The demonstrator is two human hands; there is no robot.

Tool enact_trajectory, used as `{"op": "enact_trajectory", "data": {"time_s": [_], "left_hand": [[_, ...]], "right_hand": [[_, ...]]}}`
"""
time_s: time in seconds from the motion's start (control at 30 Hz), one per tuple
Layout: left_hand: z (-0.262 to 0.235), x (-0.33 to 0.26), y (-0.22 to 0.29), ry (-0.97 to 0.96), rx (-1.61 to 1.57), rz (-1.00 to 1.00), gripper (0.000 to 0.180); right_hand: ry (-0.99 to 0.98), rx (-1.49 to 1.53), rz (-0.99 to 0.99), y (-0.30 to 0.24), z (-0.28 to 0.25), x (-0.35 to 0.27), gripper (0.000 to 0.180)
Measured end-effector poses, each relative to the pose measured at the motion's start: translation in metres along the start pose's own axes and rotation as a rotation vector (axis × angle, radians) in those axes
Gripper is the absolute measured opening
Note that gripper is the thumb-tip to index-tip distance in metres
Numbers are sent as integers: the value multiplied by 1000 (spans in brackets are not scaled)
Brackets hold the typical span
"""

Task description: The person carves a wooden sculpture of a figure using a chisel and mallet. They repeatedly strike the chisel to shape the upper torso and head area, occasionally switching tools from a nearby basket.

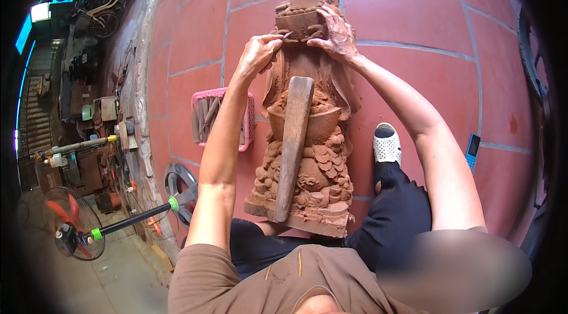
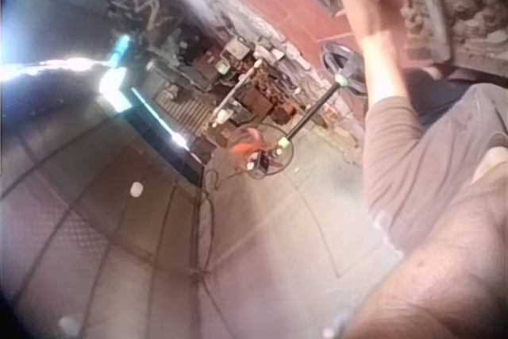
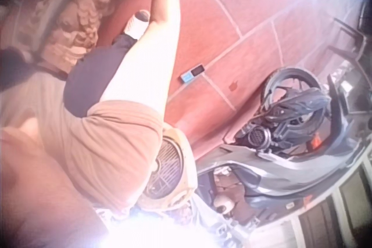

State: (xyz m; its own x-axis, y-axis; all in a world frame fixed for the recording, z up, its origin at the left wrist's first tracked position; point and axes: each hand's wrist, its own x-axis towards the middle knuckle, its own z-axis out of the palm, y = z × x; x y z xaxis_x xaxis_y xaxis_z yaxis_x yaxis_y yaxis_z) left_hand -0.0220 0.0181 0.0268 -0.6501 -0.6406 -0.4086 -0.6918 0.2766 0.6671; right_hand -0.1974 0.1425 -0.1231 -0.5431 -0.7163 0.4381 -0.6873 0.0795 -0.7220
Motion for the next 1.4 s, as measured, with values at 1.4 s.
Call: {"op": "enact_trajectory", "data": {"time_s": [1.4], "left_hand": [[20,11,17,103,518,240,30]], "right_hand": [[19,-6,20,4,-4,5,95]]}}
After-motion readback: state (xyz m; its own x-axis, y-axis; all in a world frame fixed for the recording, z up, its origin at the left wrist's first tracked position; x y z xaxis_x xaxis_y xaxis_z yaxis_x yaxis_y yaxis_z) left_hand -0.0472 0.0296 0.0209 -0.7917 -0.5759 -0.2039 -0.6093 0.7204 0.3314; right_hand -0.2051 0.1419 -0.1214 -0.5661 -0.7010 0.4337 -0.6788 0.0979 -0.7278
